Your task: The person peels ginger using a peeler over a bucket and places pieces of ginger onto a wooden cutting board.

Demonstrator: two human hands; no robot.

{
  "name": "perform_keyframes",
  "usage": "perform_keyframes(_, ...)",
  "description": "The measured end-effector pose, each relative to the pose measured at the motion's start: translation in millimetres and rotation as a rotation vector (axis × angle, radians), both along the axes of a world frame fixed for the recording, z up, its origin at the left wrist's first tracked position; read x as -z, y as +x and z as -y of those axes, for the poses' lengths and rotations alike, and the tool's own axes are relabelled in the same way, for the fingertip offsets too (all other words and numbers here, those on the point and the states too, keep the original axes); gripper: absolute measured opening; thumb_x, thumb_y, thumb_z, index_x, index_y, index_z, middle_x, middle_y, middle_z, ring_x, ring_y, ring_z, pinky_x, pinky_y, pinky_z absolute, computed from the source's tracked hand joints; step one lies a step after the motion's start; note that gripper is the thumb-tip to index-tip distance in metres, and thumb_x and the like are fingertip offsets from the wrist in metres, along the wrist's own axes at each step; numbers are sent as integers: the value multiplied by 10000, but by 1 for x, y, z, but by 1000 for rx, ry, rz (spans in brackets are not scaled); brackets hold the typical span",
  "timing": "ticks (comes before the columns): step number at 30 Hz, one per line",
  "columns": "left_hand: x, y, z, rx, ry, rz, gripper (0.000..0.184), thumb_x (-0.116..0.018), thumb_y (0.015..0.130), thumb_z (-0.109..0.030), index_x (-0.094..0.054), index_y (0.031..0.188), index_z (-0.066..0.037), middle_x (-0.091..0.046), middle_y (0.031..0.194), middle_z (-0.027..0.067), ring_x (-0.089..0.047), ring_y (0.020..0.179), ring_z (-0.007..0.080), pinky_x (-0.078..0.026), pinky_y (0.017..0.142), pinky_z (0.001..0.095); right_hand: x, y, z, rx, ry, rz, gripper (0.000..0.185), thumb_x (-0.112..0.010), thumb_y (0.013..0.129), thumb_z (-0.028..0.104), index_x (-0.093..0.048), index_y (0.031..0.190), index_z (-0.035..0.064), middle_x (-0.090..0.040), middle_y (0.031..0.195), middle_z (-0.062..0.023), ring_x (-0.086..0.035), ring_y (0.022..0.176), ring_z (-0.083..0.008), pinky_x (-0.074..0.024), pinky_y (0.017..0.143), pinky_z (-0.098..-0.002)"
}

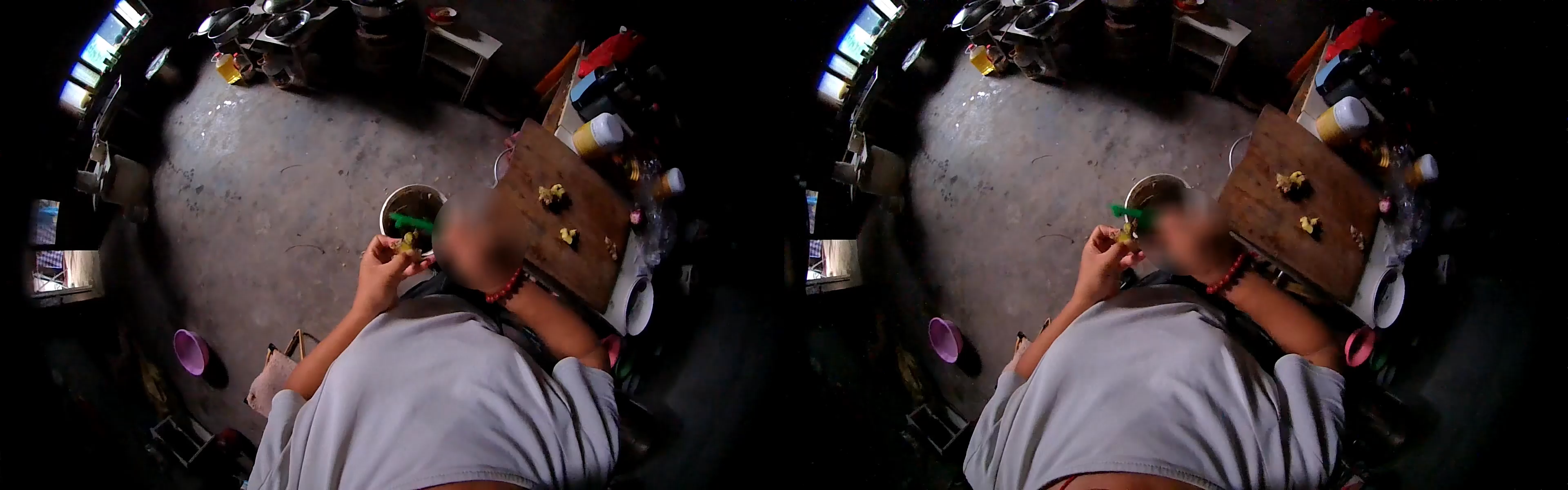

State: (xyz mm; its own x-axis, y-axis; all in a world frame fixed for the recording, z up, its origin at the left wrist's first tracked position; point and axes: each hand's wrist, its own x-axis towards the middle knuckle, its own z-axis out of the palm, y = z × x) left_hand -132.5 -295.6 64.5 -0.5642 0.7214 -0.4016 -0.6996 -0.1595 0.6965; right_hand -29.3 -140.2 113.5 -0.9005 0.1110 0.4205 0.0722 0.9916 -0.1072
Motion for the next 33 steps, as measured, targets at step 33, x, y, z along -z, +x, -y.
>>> perform_keyframes(33,1,1,2,127,361,215,355,-590,841,-86,-424,1154,-80,-568,922,128,-561,661,201,-428,545,248,2,12,4,-100,-969,192,135,-516,910,166,-530,924,32,-549,755,-143,-577,682,-293,-442,588,-325)
